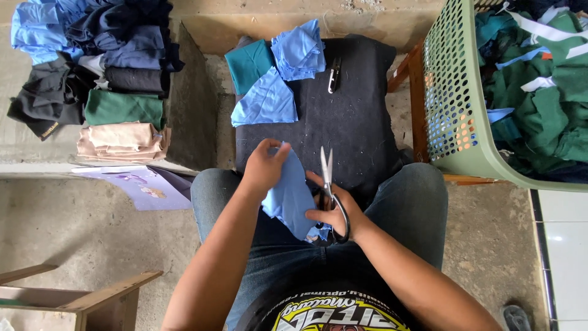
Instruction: Trimming the edges of small blue fabric pieces with scissors in a sewing factory
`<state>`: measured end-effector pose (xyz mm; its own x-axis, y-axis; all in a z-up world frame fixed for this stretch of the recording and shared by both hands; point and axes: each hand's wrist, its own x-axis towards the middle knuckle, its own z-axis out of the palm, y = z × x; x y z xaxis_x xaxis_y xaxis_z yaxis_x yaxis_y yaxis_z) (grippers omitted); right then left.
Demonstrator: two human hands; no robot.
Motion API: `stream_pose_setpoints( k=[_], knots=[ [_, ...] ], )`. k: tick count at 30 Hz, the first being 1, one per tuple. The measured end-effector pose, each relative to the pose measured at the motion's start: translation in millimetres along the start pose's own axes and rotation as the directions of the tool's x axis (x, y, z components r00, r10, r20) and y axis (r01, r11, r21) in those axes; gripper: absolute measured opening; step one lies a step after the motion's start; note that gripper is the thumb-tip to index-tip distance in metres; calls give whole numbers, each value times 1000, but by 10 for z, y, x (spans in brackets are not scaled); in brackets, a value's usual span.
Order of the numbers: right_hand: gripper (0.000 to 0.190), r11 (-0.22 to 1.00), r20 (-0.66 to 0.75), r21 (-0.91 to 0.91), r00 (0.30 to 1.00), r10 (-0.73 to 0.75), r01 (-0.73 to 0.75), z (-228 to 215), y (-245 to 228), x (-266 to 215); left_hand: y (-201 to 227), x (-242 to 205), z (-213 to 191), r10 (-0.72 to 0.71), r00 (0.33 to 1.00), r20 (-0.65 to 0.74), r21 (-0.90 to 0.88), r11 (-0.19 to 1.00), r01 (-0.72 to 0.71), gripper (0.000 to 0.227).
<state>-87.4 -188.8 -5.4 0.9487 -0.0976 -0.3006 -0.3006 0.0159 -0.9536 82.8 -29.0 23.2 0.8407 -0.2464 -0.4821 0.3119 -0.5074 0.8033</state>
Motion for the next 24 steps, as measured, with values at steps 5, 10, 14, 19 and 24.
stream_pose_setpoints(
  k=[5,10,14,19,24],
  knots=[
    [91,926,29,372,997,-75,58,-69,-142,12,-229,-24,107,-160,984,78,-208,963,173,53],
    [91,862,-62,489,991,-116,131,-151,118,141,-136,-604,169,-122,992,27,64,991,120,55],
    [86,842,-194,506,976,-100,187,-136,138,195,-52,-1005,218,-3,1000,22,-103,995,6,50],
    [85,824,-244,533,967,-65,190,-65,89,232,-171,-1114,379,298,948,-109,-157,937,-313,40],
    [81,800,-314,569,949,-4,191,37,-109,198,-303,-1101,523,234,957,-171,-136,957,-258,37]
  ],
)
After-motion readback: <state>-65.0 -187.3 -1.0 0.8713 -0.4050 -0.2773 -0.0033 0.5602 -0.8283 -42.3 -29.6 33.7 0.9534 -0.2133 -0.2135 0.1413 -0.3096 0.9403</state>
